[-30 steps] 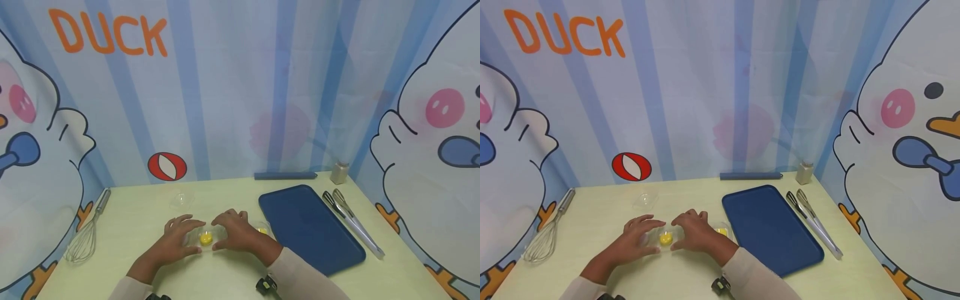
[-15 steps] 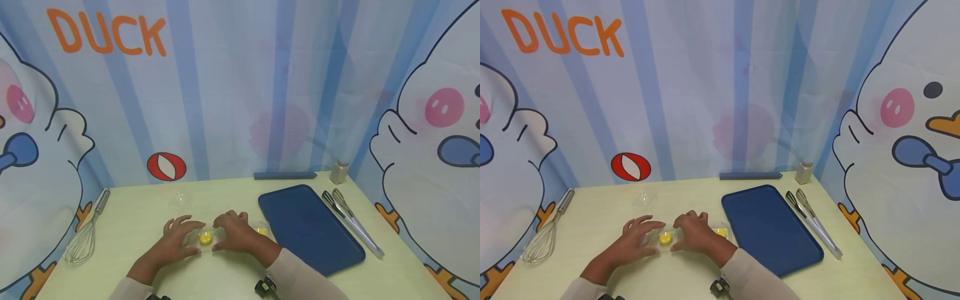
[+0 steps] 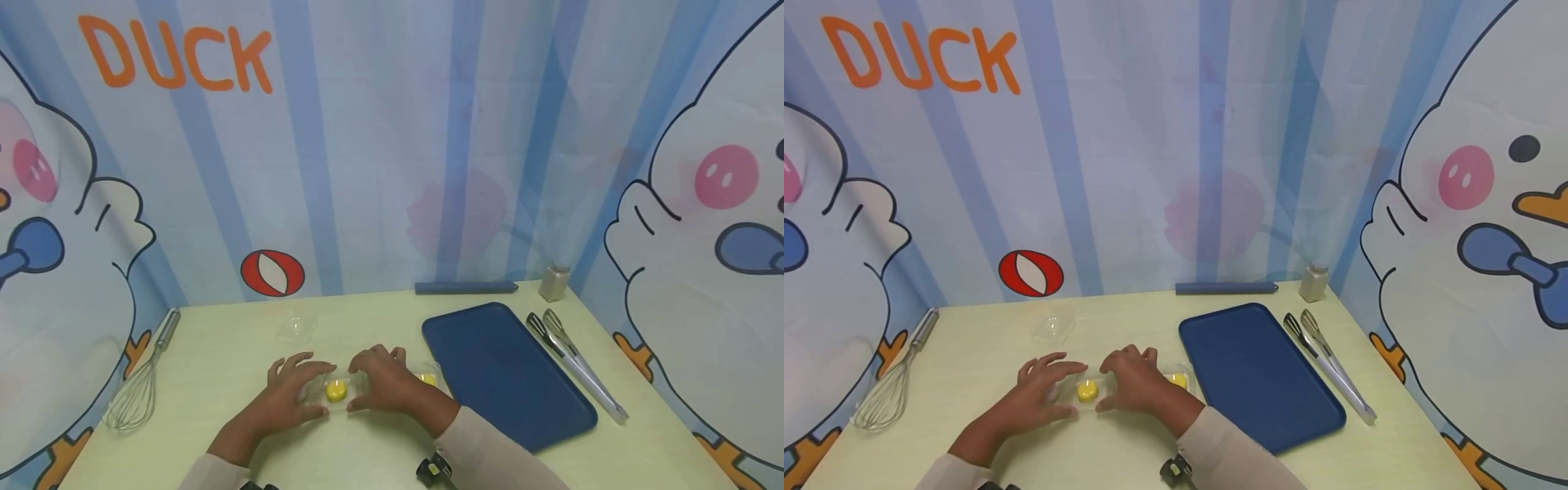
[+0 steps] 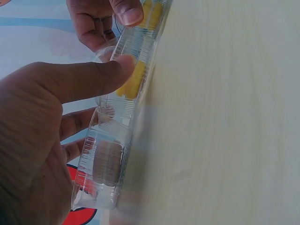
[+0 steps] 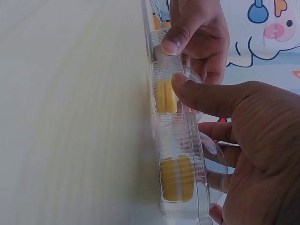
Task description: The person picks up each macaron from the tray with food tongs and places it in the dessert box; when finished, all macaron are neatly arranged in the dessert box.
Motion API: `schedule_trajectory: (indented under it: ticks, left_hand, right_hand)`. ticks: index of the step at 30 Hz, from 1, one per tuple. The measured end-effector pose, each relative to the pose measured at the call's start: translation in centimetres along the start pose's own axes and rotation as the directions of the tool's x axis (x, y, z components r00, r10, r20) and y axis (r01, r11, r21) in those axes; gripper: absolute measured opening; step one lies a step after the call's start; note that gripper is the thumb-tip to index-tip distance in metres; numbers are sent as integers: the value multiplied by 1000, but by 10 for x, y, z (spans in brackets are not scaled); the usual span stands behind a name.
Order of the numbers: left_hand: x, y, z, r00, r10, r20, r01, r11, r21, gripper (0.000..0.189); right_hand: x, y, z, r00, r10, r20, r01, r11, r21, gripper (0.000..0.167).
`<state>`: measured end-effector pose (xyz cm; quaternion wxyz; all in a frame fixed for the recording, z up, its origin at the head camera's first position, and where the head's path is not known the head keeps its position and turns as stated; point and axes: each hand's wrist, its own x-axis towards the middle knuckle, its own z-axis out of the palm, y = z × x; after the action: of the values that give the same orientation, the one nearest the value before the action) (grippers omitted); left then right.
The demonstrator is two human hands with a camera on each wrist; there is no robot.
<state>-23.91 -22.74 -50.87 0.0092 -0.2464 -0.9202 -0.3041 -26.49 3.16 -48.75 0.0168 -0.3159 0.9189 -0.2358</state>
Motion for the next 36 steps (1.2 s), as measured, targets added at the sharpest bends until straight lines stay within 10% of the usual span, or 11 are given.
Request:
schedule_trajectory:
  ticks: [36]
  left_hand:
    - [-2,5,1,1000,5,-7,-5,1000,25,65]
  right_hand:
    - [0,-1,-1,1000,32,0,-31,999,12,56]
